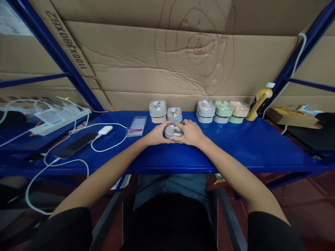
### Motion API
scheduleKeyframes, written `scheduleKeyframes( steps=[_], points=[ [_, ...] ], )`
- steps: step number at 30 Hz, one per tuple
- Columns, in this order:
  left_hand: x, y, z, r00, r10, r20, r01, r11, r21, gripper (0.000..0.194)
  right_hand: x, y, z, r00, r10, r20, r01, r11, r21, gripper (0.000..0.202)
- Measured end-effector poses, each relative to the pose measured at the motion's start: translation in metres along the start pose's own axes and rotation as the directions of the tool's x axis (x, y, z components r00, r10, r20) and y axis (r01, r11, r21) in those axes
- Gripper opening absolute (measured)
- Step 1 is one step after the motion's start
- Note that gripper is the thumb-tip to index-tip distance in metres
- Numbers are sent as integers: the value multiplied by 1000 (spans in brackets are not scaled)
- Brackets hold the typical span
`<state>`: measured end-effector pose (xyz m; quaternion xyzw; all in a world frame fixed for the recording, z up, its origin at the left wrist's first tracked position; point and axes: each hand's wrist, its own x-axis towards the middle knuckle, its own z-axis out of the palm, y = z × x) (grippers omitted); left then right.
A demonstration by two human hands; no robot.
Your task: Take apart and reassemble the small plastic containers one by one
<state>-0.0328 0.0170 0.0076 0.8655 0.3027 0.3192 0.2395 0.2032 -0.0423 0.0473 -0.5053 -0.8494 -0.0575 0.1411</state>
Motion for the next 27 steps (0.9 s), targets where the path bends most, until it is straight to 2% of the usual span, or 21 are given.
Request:
scheduleKeyframes(
  steps=[5,18,22,25,27],
  points=[
    [0,1,-2,1000,5,15,-4,1000,-23,102,-1,-6,-4,1000,15,19,-15,1000,-27,87],
    [0,6,-2,1000,1,10,-1,1000,-15,95,2,-5,2,1000,2,23,-1,997,-72,92],
    [1,4,-3,1000,3,8,-3,1000,0,97,2,7,-2,998,-40,47,38,998,43,91],
    [2,-2,-2,1000,-5,4,5,1000,7,101,-1,24,-10,988,-108,113,82,973,216,93],
    [3,-6,0,1000,-21,-8,21,1000,-11,99,-4,36,-17,982,-110,156,66,962,265,99]
  ],
)
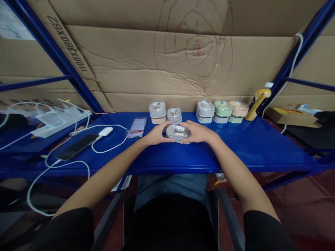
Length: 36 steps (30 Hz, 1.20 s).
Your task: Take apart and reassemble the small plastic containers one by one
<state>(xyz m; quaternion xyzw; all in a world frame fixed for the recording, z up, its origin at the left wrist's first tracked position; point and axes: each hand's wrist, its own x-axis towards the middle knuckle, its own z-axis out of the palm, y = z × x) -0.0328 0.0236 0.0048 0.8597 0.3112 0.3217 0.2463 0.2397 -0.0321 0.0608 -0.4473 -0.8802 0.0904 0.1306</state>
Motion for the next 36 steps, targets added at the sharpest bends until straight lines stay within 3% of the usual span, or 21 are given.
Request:
scheduleKeyframes(
  steps=[3,7,9,12,15,19,27,31,36],
  points=[
    [0,-4,2,998,-41,-56,42,999,12,78,-7,10,-11,988,154,21,-153,987,-52,106],
    [0,4,4,992,32,-125,0,970,244,45,-13,17,-22,921,389,-6,-383,906,-178,109],
    [5,10,7,989,95,-116,-47,931,361,43,-15,18,-27,884,467,-21,-459,859,-226,109],
    [17,13,14,987,137,-78,-91,898,430,62,-16,17,-31,842,539,14,-520,819,-242,110],
    [26,5,20,992,105,-68,-67,905,420,80,-14,15,-30,851,524,6,-506,824,-255,105],
    [25,-3,17,997,54,-50,-28,908,417,78,-10,17,-23,863,501,-57,-496,823,-276,95],
    [17,30,9,984,71,-163,20,868,497,55,-1,32,-8,862,476,-171,-506,814,-285,68],
    [16,33,11,985,109,-132,-26,858,512,57,3,31,-7,861,449,-237,-498,840,-218,59],
    [13,28,14,995,97,-39,-59,826,561,62,5,34,-4,918,338,-209,-372,916,-150,17]
  ],
)
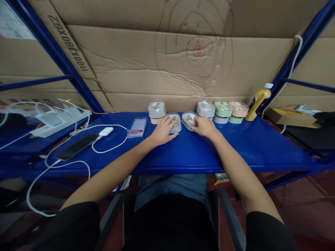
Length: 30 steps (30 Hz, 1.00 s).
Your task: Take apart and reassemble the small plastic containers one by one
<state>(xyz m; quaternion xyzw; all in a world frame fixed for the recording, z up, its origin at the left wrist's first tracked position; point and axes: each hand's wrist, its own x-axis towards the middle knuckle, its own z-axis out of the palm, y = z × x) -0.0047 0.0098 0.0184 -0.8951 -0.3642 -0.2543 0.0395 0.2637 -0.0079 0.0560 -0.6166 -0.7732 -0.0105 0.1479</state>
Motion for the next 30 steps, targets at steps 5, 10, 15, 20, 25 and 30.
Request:
scheduleKeyframes(
  steps=[5,10,15,20,25,30],
  points=[
    [-2,2,-2,1000,-12,-27,13,999,32,52,3,-2,15,966,-256,47,242,949,200,10],
    [-2,1,-3,998,-25,-64,25,1000,-1,45,11,-8,34,909,-416,-10,408,885,223,29],
    [-2,0,-4,997,-50,-55,50,999,3,45,24,-6,51,879,-472,-60,474,857,202,47],
    [-3,0,-5,998,-46,-49,46,999,7,47,35,-7,62,934,-356,9,352,928,125,62],
    [-4,-2,-3,998,-35,-53,35,999,-14,48,36,-9,60,947,-321,14,319,944,82,64],
    [-4,-2,-4,995,-52,-88,47,997,-63,38,31,-12,53,933,-336,-131,350,932,97,48]
  ],
)
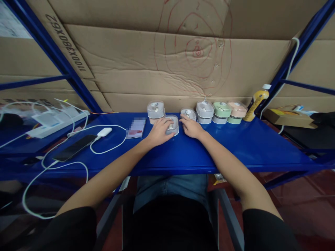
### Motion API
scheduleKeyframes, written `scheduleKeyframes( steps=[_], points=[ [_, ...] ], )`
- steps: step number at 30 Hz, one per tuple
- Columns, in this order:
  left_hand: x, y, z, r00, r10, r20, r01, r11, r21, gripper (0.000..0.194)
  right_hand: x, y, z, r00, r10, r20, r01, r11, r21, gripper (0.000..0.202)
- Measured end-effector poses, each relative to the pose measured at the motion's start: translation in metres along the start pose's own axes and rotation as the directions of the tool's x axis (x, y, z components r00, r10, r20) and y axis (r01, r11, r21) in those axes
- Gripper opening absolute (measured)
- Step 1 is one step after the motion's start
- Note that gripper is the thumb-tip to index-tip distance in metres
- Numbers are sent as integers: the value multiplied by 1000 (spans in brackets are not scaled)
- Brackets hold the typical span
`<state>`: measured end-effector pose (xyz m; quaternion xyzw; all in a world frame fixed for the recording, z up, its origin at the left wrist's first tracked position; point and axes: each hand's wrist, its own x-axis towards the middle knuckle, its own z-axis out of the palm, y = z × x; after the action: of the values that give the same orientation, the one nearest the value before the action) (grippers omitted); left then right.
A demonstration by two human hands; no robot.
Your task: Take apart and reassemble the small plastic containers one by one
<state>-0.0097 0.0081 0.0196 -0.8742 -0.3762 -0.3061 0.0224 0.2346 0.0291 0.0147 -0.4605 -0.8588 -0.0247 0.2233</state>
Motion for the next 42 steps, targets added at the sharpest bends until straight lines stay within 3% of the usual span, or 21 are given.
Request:
scheduleKeyframes(
  steps=[3,7,9,11,15,17,19,23,27,34,39,42],
  points=[
    [-1,3,-1,998,-37,-56,34,998,-49,32,-3,-10,-6,998,-2,-59,2,1000,3,35],
    [-4,6,1,984,-128,-124,123,991,-41,60,-7,-25,-14,992,36,-118,-37,999,-9,29],
    [-5,5,1,979,-182,-94,182,983,-16,73,-10,-29,-16,987,5,-161,-4,1000,9,36],
    [-5,2,1,981,-188,-35,187,982,-31,70,-12,-30,-18,985,-65,-158,72,996,43,61],
    [-4,-5,-4,997,54,54,-40,969,-242,61,-17,-27,-21,986,-165,-29,167,978,126,106],
    [-4,-6,-6,981,177,75,-142,930,-338,72,-19,-25,-23,984,-177,28,170,973,155,119],
    [-4,-6,-5,973,209,95,-159,912,-378,87,-20,-25,-27,983,-170,63,157,972,173,125],
    [-5,-6,1,983,116,145,-46,910,-413,115,-22,-27,-30,988,-132,82,117,979,167,122],
    [-6,-8,0,977,34,208,72,874,-480,130,-24,-32,-32,992,-78,97,66,991,115,119],
    [-4,-9,-7,970,41,240,83,870,-486,133,-25,-26,-41,996,-30,82,20,992,126,106],
    [-5,-8,-5,976,61,211,52,870,-490,118,-26,-10,-53,999,0,52,-9,986,164,94],
    [-6,-7,-4,968,65,243,66,868,-492,122,-27,-8,-55,998,19,55,-27,987,159,93]
  ],
)
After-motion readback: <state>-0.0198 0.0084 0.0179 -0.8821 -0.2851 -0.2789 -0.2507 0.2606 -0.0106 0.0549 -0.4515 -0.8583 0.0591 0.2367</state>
